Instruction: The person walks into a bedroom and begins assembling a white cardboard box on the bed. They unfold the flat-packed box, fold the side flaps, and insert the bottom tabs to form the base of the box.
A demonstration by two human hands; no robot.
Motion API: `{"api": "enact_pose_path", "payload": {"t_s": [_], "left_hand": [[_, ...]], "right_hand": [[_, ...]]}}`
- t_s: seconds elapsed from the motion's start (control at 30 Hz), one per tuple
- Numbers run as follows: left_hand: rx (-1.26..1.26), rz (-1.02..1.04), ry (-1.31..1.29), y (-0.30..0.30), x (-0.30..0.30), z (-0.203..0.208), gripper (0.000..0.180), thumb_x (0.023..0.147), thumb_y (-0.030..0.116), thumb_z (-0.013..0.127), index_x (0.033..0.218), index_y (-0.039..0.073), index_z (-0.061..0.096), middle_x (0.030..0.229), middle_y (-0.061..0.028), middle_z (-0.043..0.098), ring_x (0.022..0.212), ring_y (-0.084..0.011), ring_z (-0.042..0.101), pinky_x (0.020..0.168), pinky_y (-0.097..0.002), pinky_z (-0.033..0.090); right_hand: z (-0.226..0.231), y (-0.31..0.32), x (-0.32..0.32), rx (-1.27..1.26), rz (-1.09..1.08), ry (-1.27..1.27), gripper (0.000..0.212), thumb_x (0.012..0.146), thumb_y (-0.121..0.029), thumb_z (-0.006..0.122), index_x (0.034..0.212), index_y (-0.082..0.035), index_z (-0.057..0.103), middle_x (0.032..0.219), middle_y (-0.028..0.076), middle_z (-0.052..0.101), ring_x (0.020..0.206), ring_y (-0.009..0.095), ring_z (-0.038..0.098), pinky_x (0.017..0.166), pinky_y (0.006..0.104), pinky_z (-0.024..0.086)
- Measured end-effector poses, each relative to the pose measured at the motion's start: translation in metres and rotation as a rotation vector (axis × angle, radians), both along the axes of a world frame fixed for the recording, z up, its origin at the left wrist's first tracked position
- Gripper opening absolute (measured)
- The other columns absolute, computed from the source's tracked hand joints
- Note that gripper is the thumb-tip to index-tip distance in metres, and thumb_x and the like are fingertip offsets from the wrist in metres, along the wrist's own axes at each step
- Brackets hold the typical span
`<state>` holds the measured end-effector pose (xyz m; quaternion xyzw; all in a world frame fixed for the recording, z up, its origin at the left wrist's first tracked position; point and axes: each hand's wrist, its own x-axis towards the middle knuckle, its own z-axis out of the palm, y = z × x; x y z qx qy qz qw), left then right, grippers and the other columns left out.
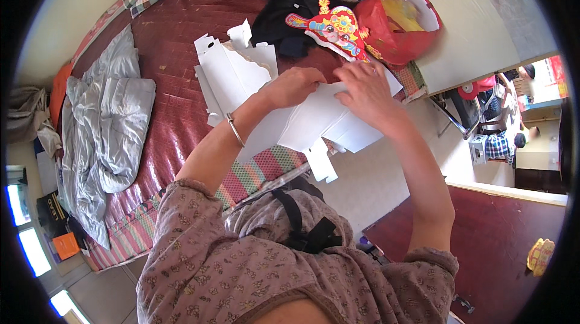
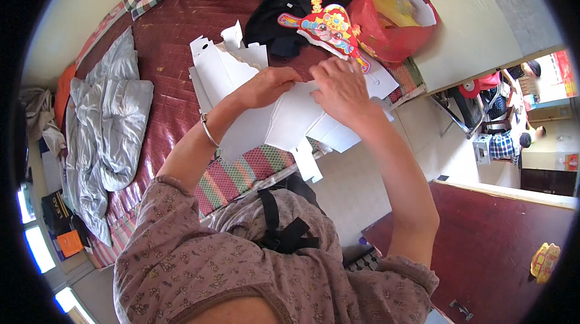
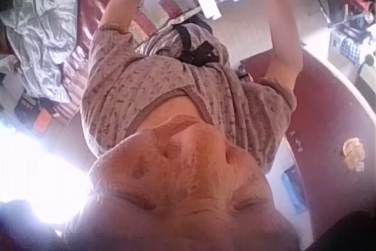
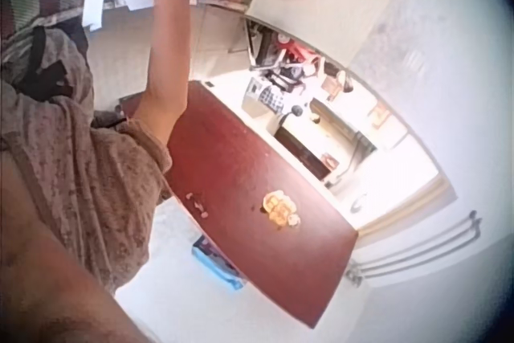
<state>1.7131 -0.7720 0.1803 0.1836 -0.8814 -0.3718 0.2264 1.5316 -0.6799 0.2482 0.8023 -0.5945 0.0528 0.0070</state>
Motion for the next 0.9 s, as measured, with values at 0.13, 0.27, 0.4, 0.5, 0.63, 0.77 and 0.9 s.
{"api": "enact_pose_path", "payload": {"t_s": [0.13,0.27,0.4,0.5,0.63,0.77,0.9], "left_hand": [[-0.088,-0.036,-0.054,0.004,-0.004,0.006,0.021,0.077,0.002,0.054,0.097,0.002,0.059,0.093,-0.0131,0.061,0.089,-0.0318,0.058,0.078,-0.0399,0.046],[-0.422,0.049,-0.233,0.018,-0.009,0.013,0.018,0.076,0.003,0.055,0.094,0.004,0.057,0.091,-0.0116,0.059,0.087,-0.0296,0.058,0.074,-0.0405,0.046],[-0.388,0.242,-0.144,0.038,-0.02,0.012,0.014,0.078,0.008,0.055,0.091,0.007,0.055,0.086,-0.0115,0.058,0.084,-0.0285,0.058,0.072,-0.0414,0.045],[-0.441,0.276,-0.069,0.042,-0.019,0.014,0.009,0.08,0.012,0.055,0.086,0.007,0.052,0.078,-0.0097,0.058,0.075,-0.0288,0.059,0.065,-0.0402,0.046],[-0.48,0.237,-0.068,0.042,-0.02,0.021,0.01,0.078,0.016,0.055,0.077,0.008,0.049,0.072,-0.0086,0.059,0.069,-0.0269,0.06,0.061,-0.0388,0.046],[-0.473,0.28,-0.066,0.039,-0.024,0.017,0.009,0.078,0.015,0.055,0.078,0.008,0.049,0.07,-0.0091,0.06,0.066,-0.0282,0.06,0.058,-0.0397,0.047],[-0.47,0.318,-0.065,0.033,-0.033,0.018,0.01,0.079,0.016,0.055,0.079,0.008,0.05,0.069,-0.0097,0.06,0.065,-0.0295,0.061,0.058,-0.0405,0.047]], "right_hand": [[-0.006,-0.005,0.004,0.364,-0.161,-0.037,0.025,0.081,-0.028,0.058,0.085,-0.004,0.064,0.085,0.015,0.065,0.086,0.033,0.061,0.075,0.0458,0.047],[-0.013,-0.01,0.001,0.356,-0.058,0.028,0.027,0.082,-0.031,0.057,0.088,-0.005,0.064,0.081,0.017,0.065,0.077,0.035,0.063,0.067,0.046,0.05],[0.007,-0.012,-0.001,0.404,-0.079,-0.039,0.028,0.082,-0.032,0.055,0.091,-0.008,0.066,0.084,0.016,0.065,0.082,0.031,0.063,0.071,0.0434,0.049],[0.015,-0.011,-0.004,0.494,-0.075,-0.119,0.03,0.081,-0.034,0.054,0.094,-0.01,0.066,0.086,0.014,0.065,0.084,0.03,0.062,0.073,0.042,0.048],[0.016,-0.007,-0.012,0.562,-0.085,-0.253,0.029,0.079,-0.036,0.057,0.095,-0.013,0.066,0.086,0.013,0.065,0.085,0.029,0.062,0.074,0.0415,0.047],[0.014,-0.011,-0.02,0.53,-0.051,-0.315,0.03,0.077,-0.035,0.06,0.098,-0.015,0.066,0.087,0.013,0.065,0.086,0.029,0.061,0.077,0.0395,0.047],[0.009,-0.022,-0.033,0.466,0.003,-0.354,0.032,0.075,-0.035,0.062,0.1,-0.015,0.066,0.089,0.013,0.065,0.088,0.028,0.061,0.079,0.0381,0.047]]}}
